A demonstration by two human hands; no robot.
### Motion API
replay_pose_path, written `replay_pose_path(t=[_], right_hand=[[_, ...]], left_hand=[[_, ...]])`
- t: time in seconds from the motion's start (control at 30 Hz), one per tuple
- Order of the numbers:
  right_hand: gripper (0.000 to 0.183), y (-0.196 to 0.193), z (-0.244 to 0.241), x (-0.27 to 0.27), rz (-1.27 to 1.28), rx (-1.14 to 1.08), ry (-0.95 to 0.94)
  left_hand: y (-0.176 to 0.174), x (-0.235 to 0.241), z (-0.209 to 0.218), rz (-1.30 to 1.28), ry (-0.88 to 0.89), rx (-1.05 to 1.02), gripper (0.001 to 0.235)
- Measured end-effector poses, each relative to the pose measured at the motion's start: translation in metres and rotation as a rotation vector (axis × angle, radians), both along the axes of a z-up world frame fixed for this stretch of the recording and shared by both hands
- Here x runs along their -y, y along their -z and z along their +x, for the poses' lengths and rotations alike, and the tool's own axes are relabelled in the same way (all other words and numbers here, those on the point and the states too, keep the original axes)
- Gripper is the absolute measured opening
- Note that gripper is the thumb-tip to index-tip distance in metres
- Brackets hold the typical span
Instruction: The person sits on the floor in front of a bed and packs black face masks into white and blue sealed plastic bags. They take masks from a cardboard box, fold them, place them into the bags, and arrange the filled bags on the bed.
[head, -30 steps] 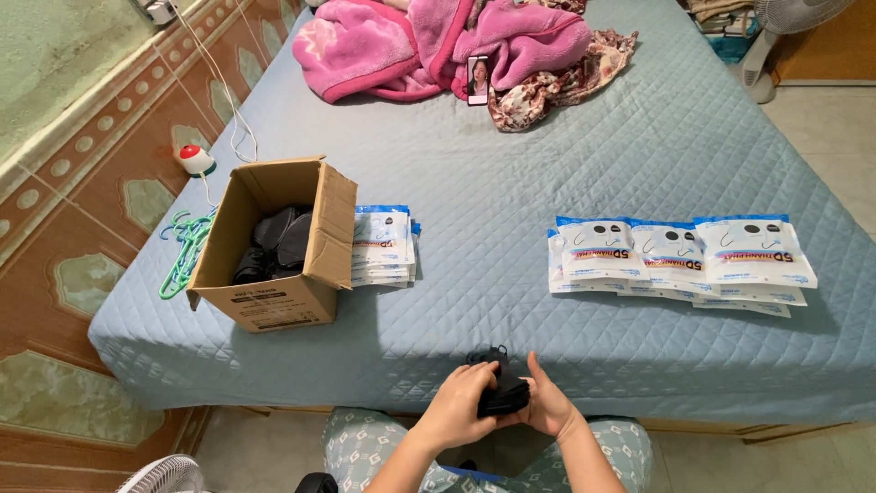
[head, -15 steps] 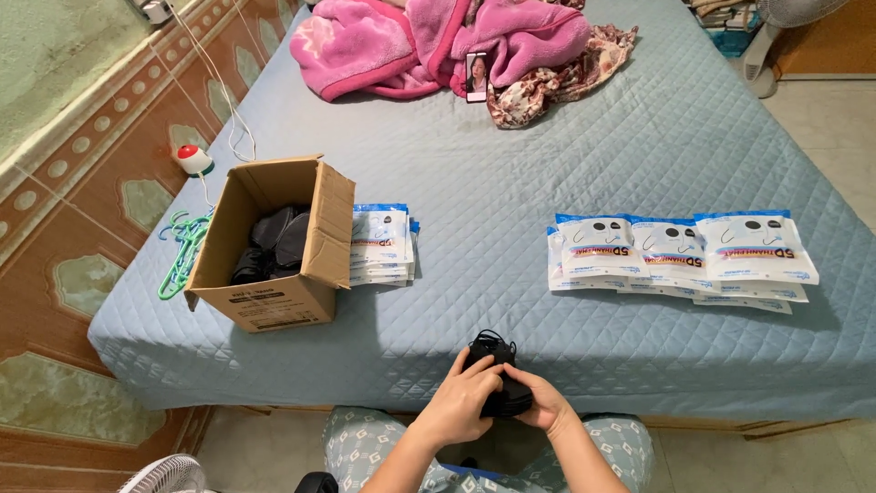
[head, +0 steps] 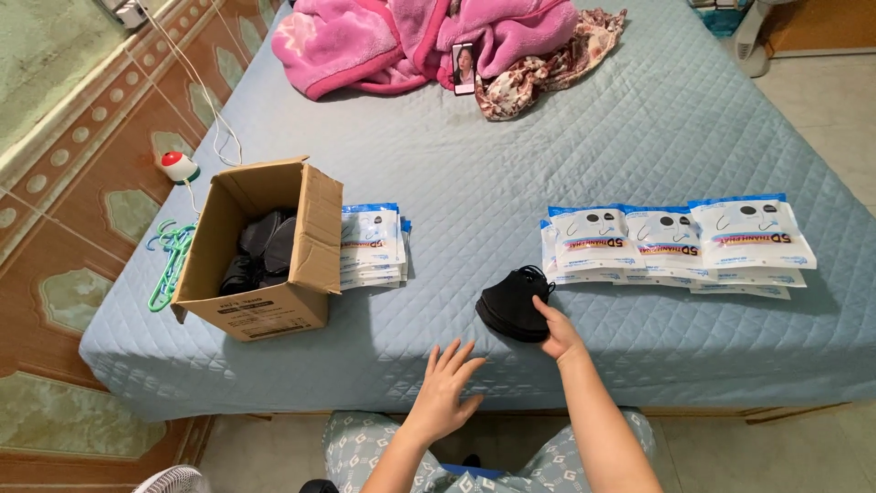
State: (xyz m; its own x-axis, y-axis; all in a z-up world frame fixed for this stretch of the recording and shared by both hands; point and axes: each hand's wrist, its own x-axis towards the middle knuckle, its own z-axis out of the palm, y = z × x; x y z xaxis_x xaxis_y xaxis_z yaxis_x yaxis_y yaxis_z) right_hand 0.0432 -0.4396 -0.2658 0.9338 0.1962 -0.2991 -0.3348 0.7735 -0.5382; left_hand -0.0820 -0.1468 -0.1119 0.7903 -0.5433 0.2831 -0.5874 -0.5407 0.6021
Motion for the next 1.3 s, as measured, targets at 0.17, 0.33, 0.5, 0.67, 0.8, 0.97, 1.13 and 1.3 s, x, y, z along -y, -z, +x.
replay_pose_path(t=[0.17, 0.33, 0.5, 0.67, 0.8, 0.97, 1.13, 1.3], right_hand=[[0.044, 0.003, 0.018, 0.008, -0.031, 0.053, -0.059], [0.042, 0.003, 0.015, 0.011, -0.026, 0.065, -0.075], [0.040, 0.003, 0.014, 0.010, -0.052, 0.036, -0.092], [0.044, 0.047, 0.030, 0.016, -0.058, -0.002, -0.035], [0.044, 0.048, 0.030, 0.018, -0.044, -0.002, -0.048], [0.044, 0.043, 0.030, 0.016, -0.060, -0.005, -0.035], [0.043, 0.033, 0.026, 0.012, -0.072, 0.007, -0.034], [0.044, 0.035, 0.027, 0.013, -0.076, 0.002, -0.025]], left_hand=[[0.019, -0.001, 0.008, -0.007, -0.050, -0.052, 0.052], [0.028, 0.007, 0.023, -0.031, -0.103, -0.188, 0.045], [0.035, 0.024, 0.054, -0.124, -0.165, 0.040, 0.054], [0.022, 0.043, 0.094, -0.031, -0.270, -0.181, 0.060], [0.042, 0.057, 0.119, 0.166, -0.310, -0.122, 0.065], [0.049, 0.066, 0.119, 0.247, -0.366, 0.048, 0.051], [0.046, 0.071, 0.115, 0.230, -0.372, 0.115, 0.048], [0.048, 0.074, 0.113, 0.195, -0.419, 0.462, 0.040]])
